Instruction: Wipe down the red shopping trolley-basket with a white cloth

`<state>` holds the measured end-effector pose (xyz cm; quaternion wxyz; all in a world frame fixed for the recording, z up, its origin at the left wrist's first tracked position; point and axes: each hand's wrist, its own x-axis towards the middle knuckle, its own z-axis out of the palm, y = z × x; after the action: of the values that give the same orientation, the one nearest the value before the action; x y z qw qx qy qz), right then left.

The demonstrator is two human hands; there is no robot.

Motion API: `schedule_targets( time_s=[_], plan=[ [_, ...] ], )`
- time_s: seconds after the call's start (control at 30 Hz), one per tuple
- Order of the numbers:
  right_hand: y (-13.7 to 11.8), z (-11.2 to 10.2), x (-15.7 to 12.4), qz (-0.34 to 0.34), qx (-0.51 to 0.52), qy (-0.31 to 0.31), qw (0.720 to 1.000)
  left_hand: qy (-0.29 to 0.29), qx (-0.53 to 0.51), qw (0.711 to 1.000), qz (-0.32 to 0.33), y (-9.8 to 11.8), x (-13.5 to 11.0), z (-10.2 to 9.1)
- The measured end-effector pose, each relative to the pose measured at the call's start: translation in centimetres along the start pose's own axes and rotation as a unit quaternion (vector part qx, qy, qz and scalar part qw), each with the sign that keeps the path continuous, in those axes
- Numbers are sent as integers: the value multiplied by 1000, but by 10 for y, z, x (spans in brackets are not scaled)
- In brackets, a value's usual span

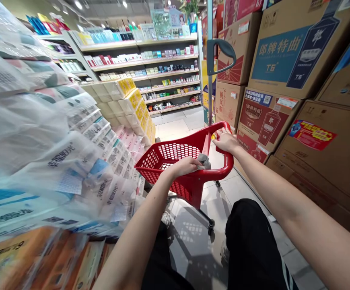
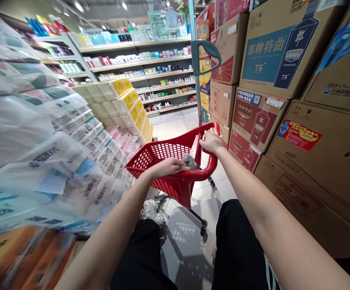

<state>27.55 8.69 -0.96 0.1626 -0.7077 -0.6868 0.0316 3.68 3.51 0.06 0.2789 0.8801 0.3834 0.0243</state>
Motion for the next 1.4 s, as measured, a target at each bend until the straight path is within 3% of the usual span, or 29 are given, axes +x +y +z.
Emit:
schedule_targets(
  time_s=[0.07, 0.17, 0.23, 0.3, 0.4, 0.5, 0.6, 0.8, 0.9, 1.07, 1.2, 1.4],
  plan=[
    [0, 0, 1, 2, 3, -4, 1000, 64, -5, 998, -18, -1, -7, 2],
    [1, -1, 4, 1, 9, -4, 1000, 216, -30, 976, -19, 3, -17, 15],
    [2, -1, 6, 0, 15, -2, 1000, 310, -42, 950, 4, 13, -21, 29],
    [1, -1, 8, 0, 21, -1, 1000, 366, -31, 929, 31, 30, -21, 47],
    [-2, 0, 11, 6, 25, 3, 1000, 321, 21, 943, 89, 54, -16, 75],
    [-4, 3, 12, 3, 23, 10, 1000, 306, 69, 945, 96, 57, -10, 92],
    [-4, 6, 13, 1, 20, 12, 1000, 319, 86, 940, 80, 33, -14, 94],
    [-5, 7, 14, -1, 22, 16, 1000, 345, 78, 935, -30, -47, -45, 76],
    [-6, 7, 13, 5, 21, 16, 1000, 328, 82, 939, -63, -61, -50, 72],
    [-4, 7, 13, 3, 19, 22, 1000, 351, 73, 933, -26, -30, -43, 89],
    [-1, 6, 14, 1, 14, 19, 1000, 342, 46, 939, 5, -1, -52, 100],
    [1, 6, 15, -2, 15, 17, 1000, 324, 23, 946, 19, -10, -57, 79]
  ],
)
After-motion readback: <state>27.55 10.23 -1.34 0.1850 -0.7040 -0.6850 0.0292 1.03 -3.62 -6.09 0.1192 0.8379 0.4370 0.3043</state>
